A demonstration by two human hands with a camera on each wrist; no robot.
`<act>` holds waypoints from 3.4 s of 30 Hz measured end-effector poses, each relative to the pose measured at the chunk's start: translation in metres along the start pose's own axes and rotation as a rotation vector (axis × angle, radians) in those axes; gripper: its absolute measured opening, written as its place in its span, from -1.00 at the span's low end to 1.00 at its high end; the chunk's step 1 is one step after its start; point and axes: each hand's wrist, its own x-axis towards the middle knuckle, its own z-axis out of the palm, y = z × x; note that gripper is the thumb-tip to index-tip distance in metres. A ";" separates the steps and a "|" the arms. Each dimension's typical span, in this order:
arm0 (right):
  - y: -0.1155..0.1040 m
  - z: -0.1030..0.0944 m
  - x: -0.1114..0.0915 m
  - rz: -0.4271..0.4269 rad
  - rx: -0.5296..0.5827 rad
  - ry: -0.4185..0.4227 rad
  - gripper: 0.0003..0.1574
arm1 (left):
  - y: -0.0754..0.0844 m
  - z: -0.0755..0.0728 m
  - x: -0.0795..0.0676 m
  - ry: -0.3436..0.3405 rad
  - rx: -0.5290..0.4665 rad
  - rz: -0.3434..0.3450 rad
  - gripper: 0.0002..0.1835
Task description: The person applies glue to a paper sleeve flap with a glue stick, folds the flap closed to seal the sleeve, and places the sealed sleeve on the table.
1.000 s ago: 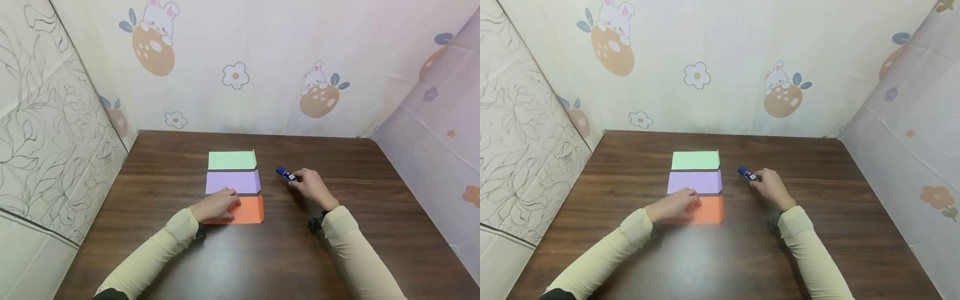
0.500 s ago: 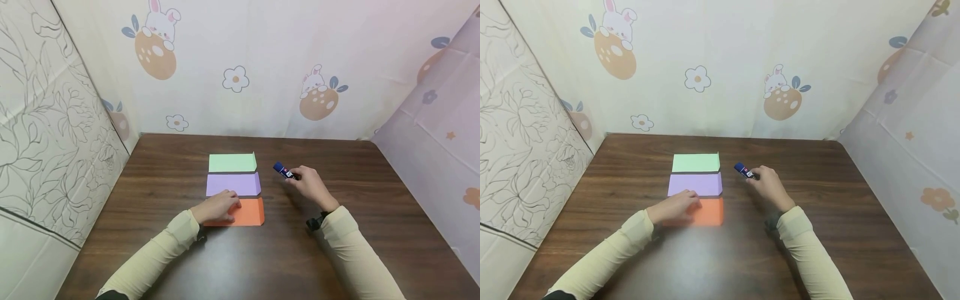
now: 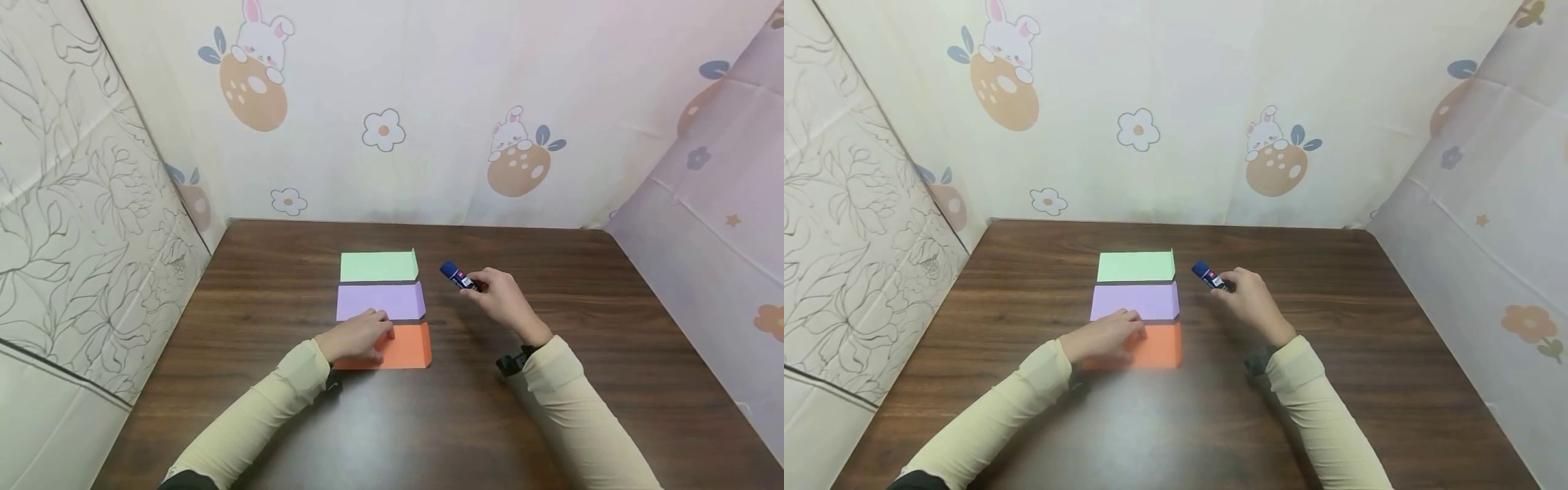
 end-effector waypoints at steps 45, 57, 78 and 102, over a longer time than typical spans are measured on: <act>-0.045 0.001 0.006 -0.125 0.132 0.005 -0.67 | -0.011 -0.006 0.002 0.091 -0.138 0.031 -0.67; -0.047 0.004 0.004 -0.118 0.148 -0.024 -0.67 | -0.006 -0.040 0.009 0.517 -0.376 0.040 -0.51; -0.059 0.007 0.001 -0.145 0.156 -0.095 -0.68 | 0.006 -0.051 0.024 0.560 -0.564 0.092 -0.57; -0.061 0.015 -0.001 -0.294 0.128 -0.006 -0.73 | 0.013 -0.050 0.028 0.623 -0.476 0.100 -0.83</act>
